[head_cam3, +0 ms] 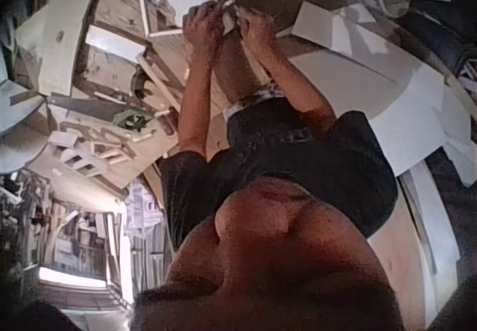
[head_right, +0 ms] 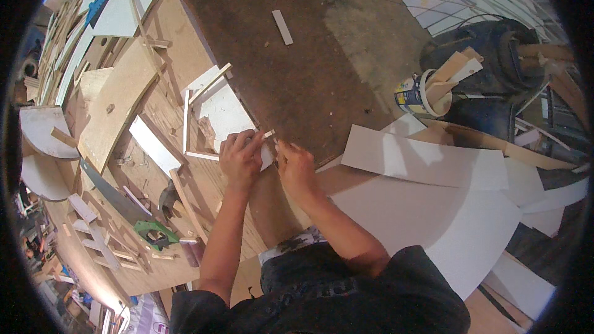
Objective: The person builds a small wooden house model, using a hammer to drive nails into thin wood strips and a saw to trim the pieces.
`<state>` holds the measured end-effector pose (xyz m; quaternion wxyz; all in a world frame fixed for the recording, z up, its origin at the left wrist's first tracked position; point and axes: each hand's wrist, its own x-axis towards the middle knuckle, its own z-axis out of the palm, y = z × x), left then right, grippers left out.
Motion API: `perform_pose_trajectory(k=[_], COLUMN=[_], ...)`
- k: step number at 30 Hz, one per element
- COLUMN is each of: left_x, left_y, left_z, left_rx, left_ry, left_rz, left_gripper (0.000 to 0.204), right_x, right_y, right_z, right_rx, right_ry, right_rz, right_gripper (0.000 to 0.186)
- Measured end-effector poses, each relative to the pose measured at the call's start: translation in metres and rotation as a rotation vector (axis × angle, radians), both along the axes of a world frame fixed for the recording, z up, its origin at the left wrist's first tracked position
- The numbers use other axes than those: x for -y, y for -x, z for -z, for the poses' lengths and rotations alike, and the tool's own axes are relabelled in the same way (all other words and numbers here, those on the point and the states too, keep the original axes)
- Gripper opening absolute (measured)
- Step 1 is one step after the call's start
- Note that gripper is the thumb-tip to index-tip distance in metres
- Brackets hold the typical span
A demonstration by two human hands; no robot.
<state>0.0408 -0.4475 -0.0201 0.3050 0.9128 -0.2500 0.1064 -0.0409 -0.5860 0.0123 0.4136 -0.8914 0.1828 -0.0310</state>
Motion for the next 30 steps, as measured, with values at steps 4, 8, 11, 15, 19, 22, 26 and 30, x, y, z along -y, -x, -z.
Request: perform_pose_trajectory(k=[4, 8, 11, 15, 19, 22, 26, 30], left_x=[-0.003, -0.001, -0.002, -0.001, -0.003, -0.001, 0.001, 0.0], left_y=[0.001, -0.001, -0.002, -0.004, -0.003, -0.004, -0.006, -0.005], left_z=[0.001, 0.002, 0.001, 0.002, 0.0, -0.001, 0.0, 0.002], left_rx=[0.024, -0.011, -0.018, 0.002, 0.0, -0.006, -0.003, 0.007], left_ry=[-0.043, -0.03, -0.021, -0.018, -0.029, -0.01, -0.016, -0.014], left_rz=[0.014, -0.057, -0.04, -0.019, -0.028, -0.013, -0.068, -0.063], left_gripper=[0.03, 0.028, 0.027, 0.024, 0.025, 0.023, 0.024, 0.025], right_x=[-0.006, -0.005, -0.003, 0.003, -0.001, 0.004, 0.004, 0.003], right_y=[0.008, 0.02, 0.02, -0.006, 0.021, 0.013, 0.012, 0.026], right_z=[-0.003, -0.007, -0.01, -0.005, -0.011, -0.01, -0.007, -0.011], right_rx=[0.014, -0.001, 0.0, 0.048, -0.118, 0.019, 0.017, -0.03], right_ry=[-0.105, 0.013, 0.007, 0.028, -0.06, 0.028, 0.003, 0.006], right_rz=[0.058, 0.002, -0.013, -0.042, -0.004, -0.03, -0.047, -0.046], right_gripper=[0.027, 0.033, 0.033, 0.031, 0.029, 0.028, 0.028, 0.027])
